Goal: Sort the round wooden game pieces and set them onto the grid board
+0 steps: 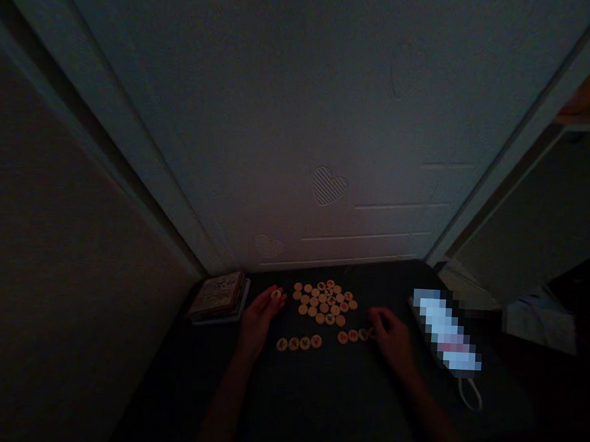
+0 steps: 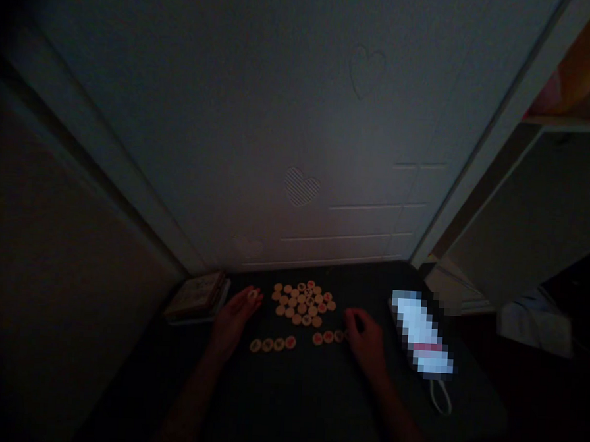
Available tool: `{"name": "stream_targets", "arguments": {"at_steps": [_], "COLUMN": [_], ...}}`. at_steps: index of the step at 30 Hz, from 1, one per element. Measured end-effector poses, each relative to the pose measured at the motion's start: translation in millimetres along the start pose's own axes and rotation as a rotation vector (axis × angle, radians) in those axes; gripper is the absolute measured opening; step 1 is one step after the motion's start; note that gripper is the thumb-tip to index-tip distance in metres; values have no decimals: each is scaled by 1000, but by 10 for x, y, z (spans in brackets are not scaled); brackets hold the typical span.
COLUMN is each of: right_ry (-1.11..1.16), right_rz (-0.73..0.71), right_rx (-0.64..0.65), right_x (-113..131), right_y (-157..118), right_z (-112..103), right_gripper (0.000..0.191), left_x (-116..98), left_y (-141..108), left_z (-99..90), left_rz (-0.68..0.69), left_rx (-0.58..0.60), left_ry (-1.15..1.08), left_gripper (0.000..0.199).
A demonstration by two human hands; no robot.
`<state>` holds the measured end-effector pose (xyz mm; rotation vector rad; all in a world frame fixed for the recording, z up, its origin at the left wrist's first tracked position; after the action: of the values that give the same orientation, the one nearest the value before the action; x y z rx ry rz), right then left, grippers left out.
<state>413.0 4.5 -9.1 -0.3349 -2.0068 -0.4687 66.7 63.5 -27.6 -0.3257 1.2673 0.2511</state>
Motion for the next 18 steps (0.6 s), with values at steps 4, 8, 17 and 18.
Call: {"name": "stream_targets", "arguments": {"at_steps": [4,8,17,18], "right_ry": [8,3,-3,-1], "right_rz": [16,25,27,23], "right_rx": [7,1,-5,-7], "right_x": [-38,-47,23,27], "right_y": [0,1,-6,-5], "right_z": [9,10,-15,-18], "right_gripper": [43,43,46,46], "left_x": [-11,-22,-91,-98], "left_y": [-15,-24,-65,-72], "left_z": [2,20,26,31], "left_rz": [8,8,25,24], "left_rx": [5,16,-10,-13], "left_ry": [-3,-10,96,112], "left_gripper": [49,50,51,52]}}
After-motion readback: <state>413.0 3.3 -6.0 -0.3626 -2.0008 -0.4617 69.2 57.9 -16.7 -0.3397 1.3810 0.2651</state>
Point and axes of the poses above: each hand's wrist, its own y-axis towards the middle knuckle, its own z-axis out of the palm, x = y × z, the point moved 4 cm from there along y, towards the middle knuckle, and after that the axes turned 10 degrees about -x, right-handed, at the moved point
